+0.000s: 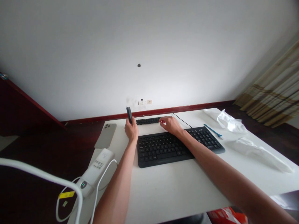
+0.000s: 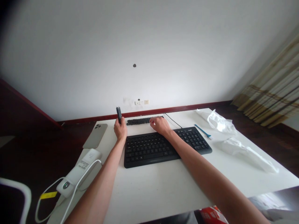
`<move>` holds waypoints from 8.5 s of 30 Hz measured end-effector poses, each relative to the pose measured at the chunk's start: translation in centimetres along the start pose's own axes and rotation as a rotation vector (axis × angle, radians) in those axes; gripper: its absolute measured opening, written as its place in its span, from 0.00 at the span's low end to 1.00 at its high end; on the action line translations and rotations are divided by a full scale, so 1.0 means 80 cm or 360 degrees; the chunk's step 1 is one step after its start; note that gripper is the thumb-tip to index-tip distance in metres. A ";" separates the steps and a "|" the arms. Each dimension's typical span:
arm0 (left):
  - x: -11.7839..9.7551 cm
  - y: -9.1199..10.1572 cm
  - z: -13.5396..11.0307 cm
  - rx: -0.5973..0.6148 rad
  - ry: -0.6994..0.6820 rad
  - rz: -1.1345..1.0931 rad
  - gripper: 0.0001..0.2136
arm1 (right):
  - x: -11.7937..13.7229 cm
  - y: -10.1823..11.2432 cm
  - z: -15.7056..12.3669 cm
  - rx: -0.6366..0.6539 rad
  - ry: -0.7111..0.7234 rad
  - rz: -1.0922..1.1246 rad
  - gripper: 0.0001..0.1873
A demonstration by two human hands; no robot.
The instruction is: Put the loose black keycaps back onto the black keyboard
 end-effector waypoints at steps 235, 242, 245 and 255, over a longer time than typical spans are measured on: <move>0.003 -0.013 0.005 -0.0044 -0.0239 -0.0403 0.16 | -0.102 0.070 -0.070 0.0175 -0.0263 0.0490 0.15; 0.001 -0.008 0.005 -0.0100 -0.0217 -0.0373 0.15 | -0.155 0.069 -0.056 0.0031 -0.0626 0.0117 0.13; -0.002 -0.007 0.003 -0.0091 -0.0213 -0.0364 0.14 | -0.151 0.064 -0.054 0.0051 -0.0622 0.0036 0.13; -0.006 -0.006 0.001 -0.0073 -0.0186 -0.0356 0.12 | -0.077 0.022 -0.032 0.0089 -0.0343 -0.0018 0.13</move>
Point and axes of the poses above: each hand's wrist, its own z-axis towards the middle knuckle, its own y-axis out of the back of the hand, x = y × z, the point moved 10 cm from there along z, towards the middle knuckle, and after that the axes turned 15 degrees about -y, right-handed, at the moved point
